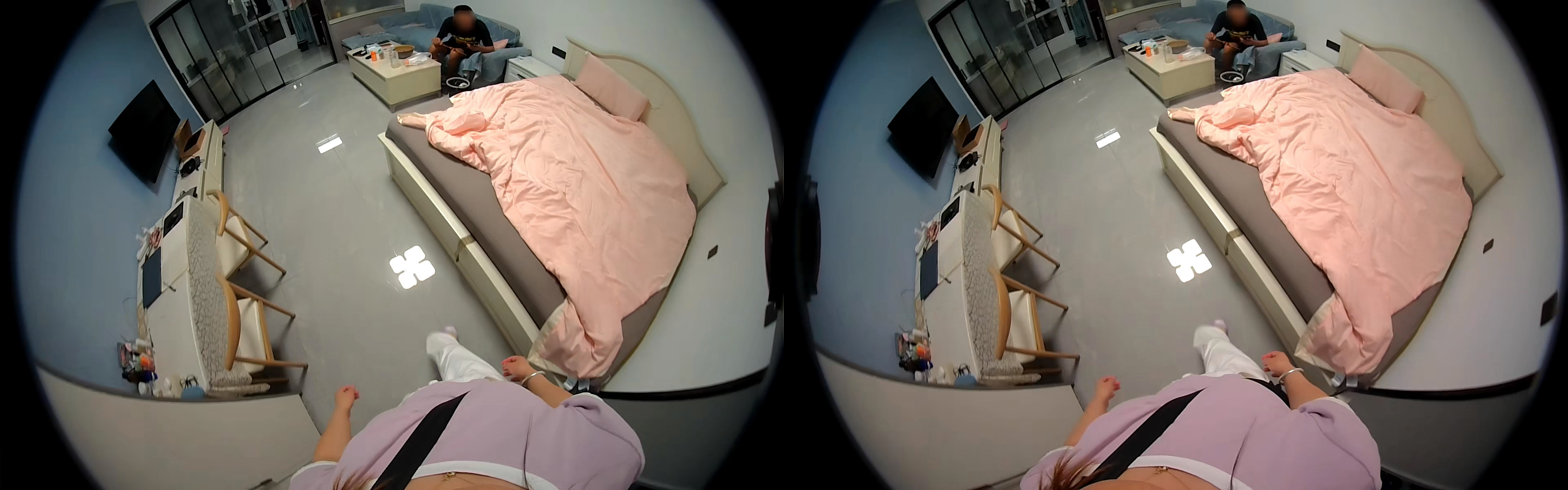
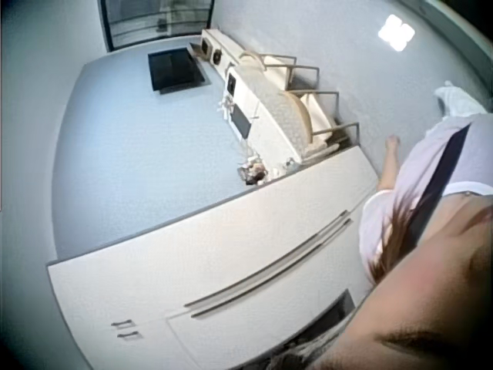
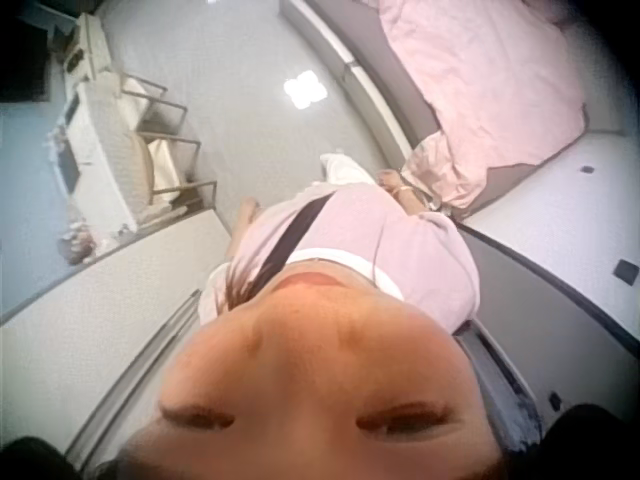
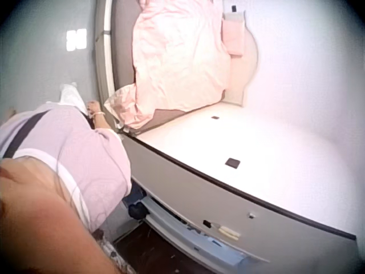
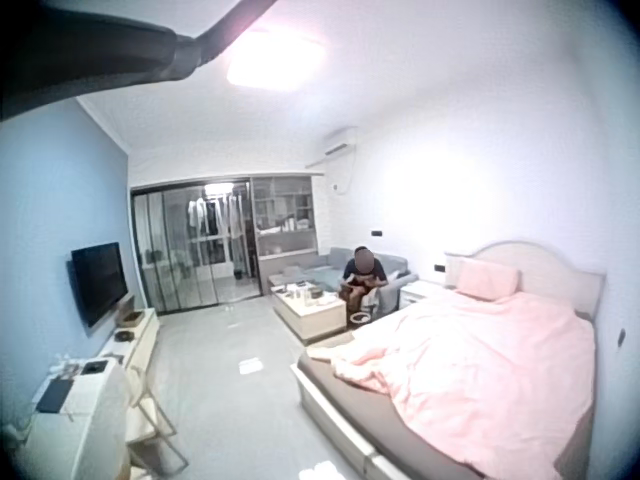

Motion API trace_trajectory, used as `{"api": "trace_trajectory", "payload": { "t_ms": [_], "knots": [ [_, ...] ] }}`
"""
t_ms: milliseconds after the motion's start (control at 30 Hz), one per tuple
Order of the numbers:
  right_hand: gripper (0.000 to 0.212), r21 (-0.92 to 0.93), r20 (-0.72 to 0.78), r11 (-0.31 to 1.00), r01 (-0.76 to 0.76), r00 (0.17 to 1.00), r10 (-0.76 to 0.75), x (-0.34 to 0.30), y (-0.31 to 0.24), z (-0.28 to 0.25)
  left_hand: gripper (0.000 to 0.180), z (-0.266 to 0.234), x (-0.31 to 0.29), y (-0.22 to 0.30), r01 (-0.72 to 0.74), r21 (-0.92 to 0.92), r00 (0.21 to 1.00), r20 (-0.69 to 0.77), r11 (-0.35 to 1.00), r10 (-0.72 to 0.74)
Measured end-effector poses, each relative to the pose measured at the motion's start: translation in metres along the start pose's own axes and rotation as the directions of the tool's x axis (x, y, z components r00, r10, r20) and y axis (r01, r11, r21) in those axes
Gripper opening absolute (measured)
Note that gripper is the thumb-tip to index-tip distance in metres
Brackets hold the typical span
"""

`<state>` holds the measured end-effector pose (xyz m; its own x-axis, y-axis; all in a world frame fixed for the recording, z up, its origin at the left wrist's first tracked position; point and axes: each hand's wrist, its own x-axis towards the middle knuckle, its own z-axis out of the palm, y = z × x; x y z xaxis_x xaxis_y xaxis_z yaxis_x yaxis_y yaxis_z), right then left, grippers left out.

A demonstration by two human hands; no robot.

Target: The person opens a wall-mounted cabinet, then uses a handheld shower head to rinse a pair of black slippers on the bathroom floor. After rinsing, the person washes their hands at the sink and dries them with a towel before walking into the living room.

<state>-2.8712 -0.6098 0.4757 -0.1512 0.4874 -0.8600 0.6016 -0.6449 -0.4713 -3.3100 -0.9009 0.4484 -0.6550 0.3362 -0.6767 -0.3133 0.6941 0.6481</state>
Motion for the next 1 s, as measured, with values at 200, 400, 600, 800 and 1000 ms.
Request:
{"api": "trace_trajectory", "payload": {
  "t_ms": [200,400,600,800,1000],
  "knots": [
    [0.013,0.253,0.059,0.958,0.136,0.986,-0.156,0.075,-0.217,0.002,0.016,0.055,0.113,0.116,-0.088,-0.122,0.996,0.024,0.989,0.091],
    [0.03,0.532,0.255,0.428,0.73,0.345,-0.904,-0.047,-0.592,0.033,0.027,0.072,0.17,0.165,0.017,0.45,0.997,-0.079,0.893,0.02],
    [0.017,0.925,0.372,0.21,0.317,-0.636,-0.677,-0.181,-0.76,0.062,0.023,0.051,0.254,0.25,0.064,0.24,0.998,-0.037,0.969,-0.057],
    [0.023,0.823,0.357,-0.06,0.565,-0.596,-0.719,-0.183,-0.869,0.111,0.021,0.04,0.391,0.385,-0.042,0.319,0.992,0.125,0.947,0.002],
    [0.019,0.855,0.279,-0.093,0.509,-0.604,-0.746,-0.149,-0.95,0.158,0.015,-0.011,0.514,0.482,-0.116,0.186,0.992,0.072,0.976,0.104]
  ]
}}
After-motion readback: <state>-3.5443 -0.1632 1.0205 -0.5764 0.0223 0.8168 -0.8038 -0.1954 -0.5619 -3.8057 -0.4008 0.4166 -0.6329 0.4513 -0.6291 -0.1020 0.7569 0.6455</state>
